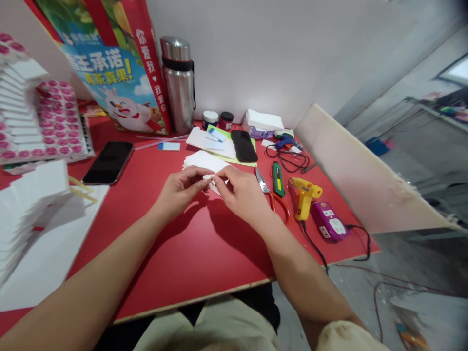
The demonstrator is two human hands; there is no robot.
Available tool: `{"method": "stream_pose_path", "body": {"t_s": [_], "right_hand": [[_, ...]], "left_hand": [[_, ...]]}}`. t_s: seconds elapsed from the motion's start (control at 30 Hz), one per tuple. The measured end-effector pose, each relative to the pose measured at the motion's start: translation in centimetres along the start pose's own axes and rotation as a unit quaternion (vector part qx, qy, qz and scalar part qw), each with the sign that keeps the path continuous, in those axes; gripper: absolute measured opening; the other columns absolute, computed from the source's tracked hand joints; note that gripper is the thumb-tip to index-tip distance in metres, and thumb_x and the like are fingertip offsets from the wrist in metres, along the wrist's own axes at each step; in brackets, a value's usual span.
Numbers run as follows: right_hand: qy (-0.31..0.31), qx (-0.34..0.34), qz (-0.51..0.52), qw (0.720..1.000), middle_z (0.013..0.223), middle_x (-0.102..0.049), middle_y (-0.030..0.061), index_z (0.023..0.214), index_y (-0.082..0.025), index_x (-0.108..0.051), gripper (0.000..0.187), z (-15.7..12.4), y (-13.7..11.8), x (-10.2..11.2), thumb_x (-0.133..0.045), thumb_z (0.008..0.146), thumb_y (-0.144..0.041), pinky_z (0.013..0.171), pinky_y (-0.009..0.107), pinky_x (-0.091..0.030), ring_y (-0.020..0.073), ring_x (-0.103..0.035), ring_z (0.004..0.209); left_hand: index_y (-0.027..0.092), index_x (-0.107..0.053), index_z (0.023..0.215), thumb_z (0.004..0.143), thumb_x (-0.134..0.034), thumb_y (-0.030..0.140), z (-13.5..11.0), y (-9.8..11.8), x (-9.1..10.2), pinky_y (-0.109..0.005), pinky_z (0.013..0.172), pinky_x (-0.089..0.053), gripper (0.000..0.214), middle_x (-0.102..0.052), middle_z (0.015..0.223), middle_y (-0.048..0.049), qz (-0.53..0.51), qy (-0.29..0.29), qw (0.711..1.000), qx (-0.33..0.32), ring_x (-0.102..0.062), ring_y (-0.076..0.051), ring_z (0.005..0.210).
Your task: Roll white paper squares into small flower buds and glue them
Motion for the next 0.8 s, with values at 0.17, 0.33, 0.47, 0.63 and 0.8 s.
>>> {"method": "stream_pose_path", "body": {"t_s": [0.17, 0.33, 0.47, 0.63, 0.8], "right_hand": [[-0.032, -0.058, -0.237, 0.969, 0.064, -0.062, 0.0066, 0.072, -0.020, -0.058, 0.036, -2.2, -0.2, 4.5, -0.056, 0.101, -0.042, 0.054, 0.032, -0.020, 0.0170, -0.049, 0.054], [-0.039, -0.273, -0.402, 0.873, 0.068, -0.067, 0.0124, 0.073, -0.019, -0.061, 0.042, -10.5, 5.6, 10.4, -0.056, 0.099, -0.052, 0.053, 0.032, -0.022, 0.0227, -0.057, 0.056], [-0.027, -0.340, -0.407, 0.847, 0.095, -0.074, 0.0210, 0.100, -0.010, -0.068, 0.035, -14.7, 10.8, 11.6, -0.056, 0.100, -0.043, 0.063, 0.034, -0.037, 0.0298, -0.069, 0.080], [0.011, -0.390, -0.342, 0.855, 0.091, -0.074, 0.0206, 0.099, -0.008, -0.069, 0.035, -14.3, 15.4, 11.0, -0.059, 0.096, -0.042, 0.067, 0.035, -0.039, 0.0299, -0.068, 0.081], [0.152, -0.435, -0.152, 0.875, 0.068, -0.067, 0.0101, 0.073, -0.014, -0.066, 0.026, -14.7, 17.9, 11.4, -0.069, 0.081, -0.039, 0.059, 0.033, -0.038, 0.0213, -0.058, 0.062]], "left_hand": [[0.019, -0.076, 0.104, 0.082, -0.082, 0.041, -0.1, -1.5, 0.3, -0.027, 0.070, -0.058, 0.032, -0.072, 0.090, -0.0042, -0.024, 0.020, 0.999, 0.038, -0.066, -0.017, 0.079], [0.019, -0.076, 0.106, 0.081, -0.084, 0.040, -0.1, -2.4, 0.6, -0.027, 0.071, -0.059, 0.034, -0.071, 0.089, -0.0043, -0.067, 0.037, 0.995, 0.057, -0.065, -0.016, 0.079], [0.018, -0.075, 0.106, 0.078, -0.085, 0.042, -0.1, -3.5, -0.1, -0.030, 0.067, -0.060, 0.037, -0.070, 0.083, -0.0032, -0.127, 0.025, 0.987, 0.095, -0.066, -0.016, 0.074], [0.018, -0.074, 0.106, 0.077, -0.087, 0.038, -0.3, -4.0, -0.3, -0.033, 0.070, -0.062, 0.037, -0.071, 0.085, -0.0034, -0.149, 0.014, 0.982, 0.113, -0.068, -0.016, 0.072], [0.017, -0.073, 0.107, 0.080, -0.086, 0.037, -0.4, -4.1, -0.3, -0.036, 0.072, -0.062, 0.036, -0.071, 0.079, -0.0028, -0.156, 0.000, 0.980, 0.122, -0.071, -0.018, 0.068]]}}
Point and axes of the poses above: each hand's wrist, its own z-axis towards the middle knuckle, its own x-axis out of the back of the hand, y = z × x, the point moved 9 cm from there along z, towards the middle knuckle
